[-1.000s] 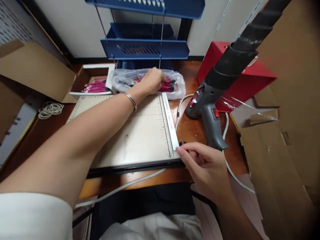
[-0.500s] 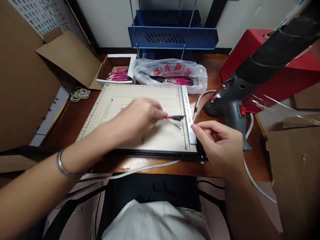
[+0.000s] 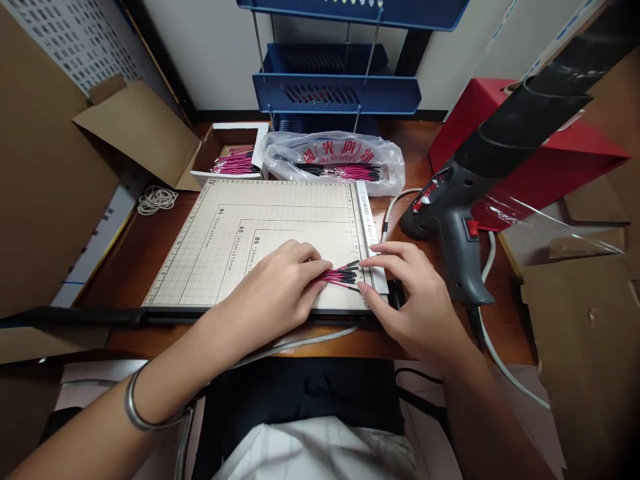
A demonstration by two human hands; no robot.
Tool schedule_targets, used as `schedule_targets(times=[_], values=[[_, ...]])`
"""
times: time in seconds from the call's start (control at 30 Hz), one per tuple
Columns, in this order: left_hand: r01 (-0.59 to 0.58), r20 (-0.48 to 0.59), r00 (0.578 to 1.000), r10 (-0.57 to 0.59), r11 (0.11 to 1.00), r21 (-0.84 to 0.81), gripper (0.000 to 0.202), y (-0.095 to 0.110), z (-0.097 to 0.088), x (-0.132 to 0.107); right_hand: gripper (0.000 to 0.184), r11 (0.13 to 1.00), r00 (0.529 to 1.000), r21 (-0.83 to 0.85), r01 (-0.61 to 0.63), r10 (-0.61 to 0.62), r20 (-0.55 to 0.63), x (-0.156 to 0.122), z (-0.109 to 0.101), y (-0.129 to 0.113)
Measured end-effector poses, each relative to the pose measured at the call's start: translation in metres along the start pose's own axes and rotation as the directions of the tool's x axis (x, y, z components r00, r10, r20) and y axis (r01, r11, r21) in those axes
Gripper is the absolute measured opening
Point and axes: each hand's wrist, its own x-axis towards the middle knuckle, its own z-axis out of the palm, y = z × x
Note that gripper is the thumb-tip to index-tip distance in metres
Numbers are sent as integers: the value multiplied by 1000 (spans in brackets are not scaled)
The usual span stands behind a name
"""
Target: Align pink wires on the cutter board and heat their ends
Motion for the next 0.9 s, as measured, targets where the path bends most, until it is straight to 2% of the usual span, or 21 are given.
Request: schedule_targets(times=[0.13,0.33,0.53,0.63,0.73,0.9], values=[[28,-28,999,-29,999,-42,28,2,3,1,17,998,996,-57,40,-35,78,-1,3,-1],[78,-130,989,-74,997,28,26,8,13,-4,10,997,999,-71,38,-36,19,3,3,3],[133,-250,962,-111,988,73,22,17,24,-11,19,995,998,-93,35,-31,49,14,8,2],[144,-261,958,-117,986,88,23,19,26,-10,13,991,996,-134,26,-14,85,19,12,3],[132,-261,961,-97,984,119,29,23,30,-14,10,990,999,-142,-8,15,50,20,13,5],[121,-171,982,-84,968,221,50,36,39,-26,8,992,999,-124,-35,36,9,20,15,6]])
